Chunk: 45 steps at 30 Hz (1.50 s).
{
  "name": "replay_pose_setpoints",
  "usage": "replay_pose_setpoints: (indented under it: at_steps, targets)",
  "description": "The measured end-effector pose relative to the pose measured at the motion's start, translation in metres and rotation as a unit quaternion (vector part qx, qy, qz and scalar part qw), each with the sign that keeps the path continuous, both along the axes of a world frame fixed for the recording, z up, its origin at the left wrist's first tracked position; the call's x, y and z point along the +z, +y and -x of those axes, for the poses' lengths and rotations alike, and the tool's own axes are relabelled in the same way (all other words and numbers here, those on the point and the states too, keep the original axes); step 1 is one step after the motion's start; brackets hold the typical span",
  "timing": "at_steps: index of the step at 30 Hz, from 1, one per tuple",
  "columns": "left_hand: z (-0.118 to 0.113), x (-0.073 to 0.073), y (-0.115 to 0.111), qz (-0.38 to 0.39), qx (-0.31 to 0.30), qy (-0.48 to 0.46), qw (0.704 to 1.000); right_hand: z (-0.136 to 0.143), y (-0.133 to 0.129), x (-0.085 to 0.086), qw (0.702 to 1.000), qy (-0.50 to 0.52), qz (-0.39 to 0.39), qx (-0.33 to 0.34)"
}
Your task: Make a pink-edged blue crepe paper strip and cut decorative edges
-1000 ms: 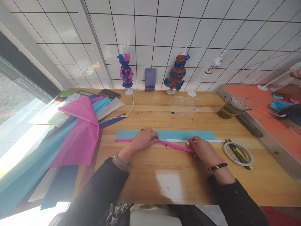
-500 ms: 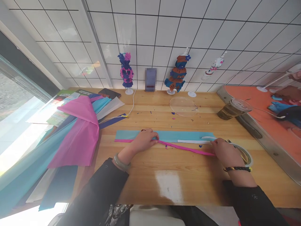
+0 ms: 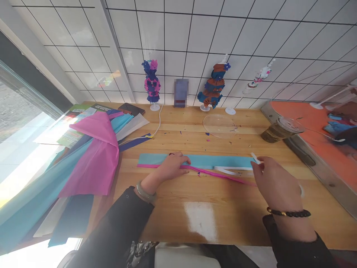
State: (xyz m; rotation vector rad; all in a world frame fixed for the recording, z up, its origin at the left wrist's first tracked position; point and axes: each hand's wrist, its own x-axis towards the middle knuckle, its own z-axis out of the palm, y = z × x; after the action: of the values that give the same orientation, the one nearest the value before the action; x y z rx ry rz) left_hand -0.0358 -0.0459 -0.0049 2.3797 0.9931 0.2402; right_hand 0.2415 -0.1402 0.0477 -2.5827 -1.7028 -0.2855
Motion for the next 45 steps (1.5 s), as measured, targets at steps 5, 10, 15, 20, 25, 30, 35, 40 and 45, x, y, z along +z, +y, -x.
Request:
replay_pose_setpoints:
  at_steps: [5,10,15,20,25,30,35,40,45]
  targets:
    - [0.000,0.000,-0.001,0.002,0.007,0.004,1.000,0.046,0.015,-0.018,0.929,0.198,0.024,0.310]
    - [0.000,0.002,-0.002,0.005,0.010,0.011,1.000,0.061,0.024,-0.035,0.921,0.206,0.100,0.314]
    - [0.001,0.000,-0.001,0.006,0.008,0.002,1.000,0.052,0.024,-0.039,0.932,0.188,0.141,0.278]
    - [0.001,-0.002,-0.001,0.006,0.007,0.000,1.000,0.049,0.022,-0.042,0.925,0.215,0.150,0.276]
    - [0.001,-0.004,-0.001,-0.001,0.004,-0.005,1.000,0.048,0.019,-0.044,0.921,0.214,0.157,0.286]
    - [0.001,-0.003,0.000,0.002,0.006,-0.002,1.000,0.050,0.015,-0.048,0.926,0.167,0.166,0.295]
    - [0.001,-0.001,-0.001,0.007,0.010,0.001,1.000,0.053,0.014,-0.041,0.938,0.100,0.141,0.300]
    - [0.000,-0.001,-0.001,0.007,0.013,0.002,1.000,0.053,0.017,-0.024,0.947,0.117,0.125,0.273]
    - [0.001,0.000,-0.002,0.007,0.012,-0.004,1.000,0.048,0.022,-0.022,0.933,0.171,0.110,0.298]
